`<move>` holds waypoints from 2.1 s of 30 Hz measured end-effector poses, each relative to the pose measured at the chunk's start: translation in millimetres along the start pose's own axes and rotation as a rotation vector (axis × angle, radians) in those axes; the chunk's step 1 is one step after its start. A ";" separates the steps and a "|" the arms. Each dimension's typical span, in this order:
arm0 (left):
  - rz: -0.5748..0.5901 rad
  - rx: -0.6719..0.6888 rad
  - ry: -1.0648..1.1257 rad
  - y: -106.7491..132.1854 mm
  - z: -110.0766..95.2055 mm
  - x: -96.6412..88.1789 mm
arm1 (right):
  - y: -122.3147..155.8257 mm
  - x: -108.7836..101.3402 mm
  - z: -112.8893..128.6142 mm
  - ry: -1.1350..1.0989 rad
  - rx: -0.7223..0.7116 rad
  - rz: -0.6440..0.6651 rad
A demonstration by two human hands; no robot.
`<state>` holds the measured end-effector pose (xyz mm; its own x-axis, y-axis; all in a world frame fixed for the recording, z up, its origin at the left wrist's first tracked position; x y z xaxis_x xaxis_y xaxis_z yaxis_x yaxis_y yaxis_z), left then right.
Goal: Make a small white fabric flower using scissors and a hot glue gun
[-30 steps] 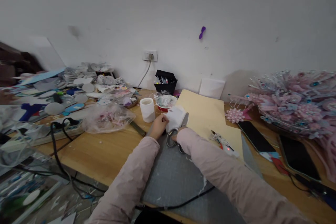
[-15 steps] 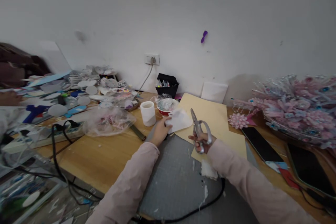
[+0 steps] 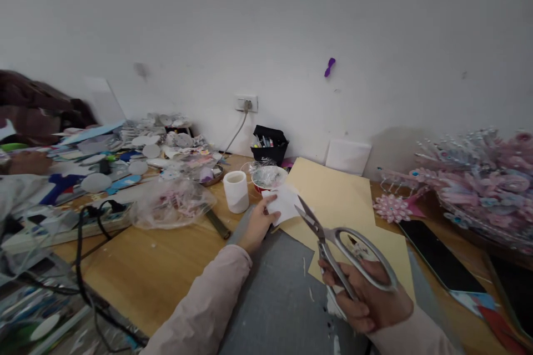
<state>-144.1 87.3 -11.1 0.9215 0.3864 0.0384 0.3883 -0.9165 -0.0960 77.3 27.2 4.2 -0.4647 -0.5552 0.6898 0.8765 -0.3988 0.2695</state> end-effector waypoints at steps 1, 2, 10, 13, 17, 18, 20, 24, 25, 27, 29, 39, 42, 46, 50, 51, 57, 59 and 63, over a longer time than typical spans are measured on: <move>-0.003 -0.004 0.028 -0.6 1.0 0.0 | 1.7 -4.0 -4.0 -0.019 0.013 -0.002; -0.013 -0.009 0.048 -1.3 2.2 -0.6 | 3.5 -7.4 -7.5 -0.038 0.022 -0.006; -0.164 -0.026 0.123 -2.5 5.2 -8.8 | 9.7 -7.1 -26.0 -0.071 0.089 0.084; -0.115 -0.044 0.217 2.5 0.6 -1.9 | 5.8 -5.8 -30.1 -0.058 0.064 0.116; -0.038 -0.060 0.312 13.6 -10.8 12.3 | 0.7 -6.3 -30.6 -0.033 0.007 0.168; -0.025 -0.068 0.324 16.2 -13.1 15.6 | -0.1 -6.0 -29.8 -0.029 0.000 0.182; -0.006 -0.086 0.333 20.6 -16.0 21.2 | -1.3 -5.4 -27.5 -0.033 -0.011 0.193; 0.022 -0.093 0.359 24.5 -18.5 27.3 | -3.0 -3.5 -23.6 -0.050 -0.034 0.162; 0.035 -0.090 0.376 24.9 -18.8 28.4 | -3.4 -3.0 -23.2 -0.046 -0.037 0.154; 0.061 -0.091 0.403 25.3 -18.8 30.6 | -4.2 -1.3 -23.7 -0.037 -0.024 0.159; 0.084 -0.097 0.413 25.6 -18.3 32.6 | -4.9 -0.6 -24.3 -0.037 -0.012 0.158; 0.106 -0.095 0.425 26.4 -18.4 34.7 | -4.9 2.0 -24.9 0.073 -0.119 0.034; 0.119 -0.099 0.425 26.8 -20.1 34.6 | -6.6 -0.5 -26.3 0.091 -0.134 0.030; 0.130 -0.091 0.411 27.8 -23.6 34.3 | -7.4 -5.9 -29.7 0.078 -0.104 -0.014; 0.193 -0.084 0.379 30.6 -25.7 39.0 | -8.6 -7.0 -29.9 0.002 -0.124 -0.002; 0.209 -0.086 0.368 31.6 -25.8 40.6 | -9.0 -6.6 -29.9 -0.017 -0.127 0.013; 0.204 -0.056 0.412 35.6 -28.2 43.3 | -6.9 -8.0 -31.9 -0.050 -0.085 -0.026; 0.221 -0.053 0.433 36.3 -29.0 44.4 | -5.6 -7.0 -31.8 -0.026 -0.080 -0.041; 0.231 -0.030 0.468 35.5 -30.4 44.4 | -5.0 -4.5 -26.5 0.073 -0.169 -0.045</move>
<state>-89.4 68.8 17.4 0.8826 0.0924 0.4609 0.1683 -0.9776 -0.1264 71.7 12.4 -18.0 -0.5161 -0.5831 0.6274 0.8240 -0.5380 0.1778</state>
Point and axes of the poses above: each hand's wrist, its own y-axis away from the middle knuckle, its own x-axis out of the palm, z = x × y, the point moved 6 cm from there along -y, towards the middle knuckle, and after that the axes turned 1 degree about y, right-handed, at the moved point
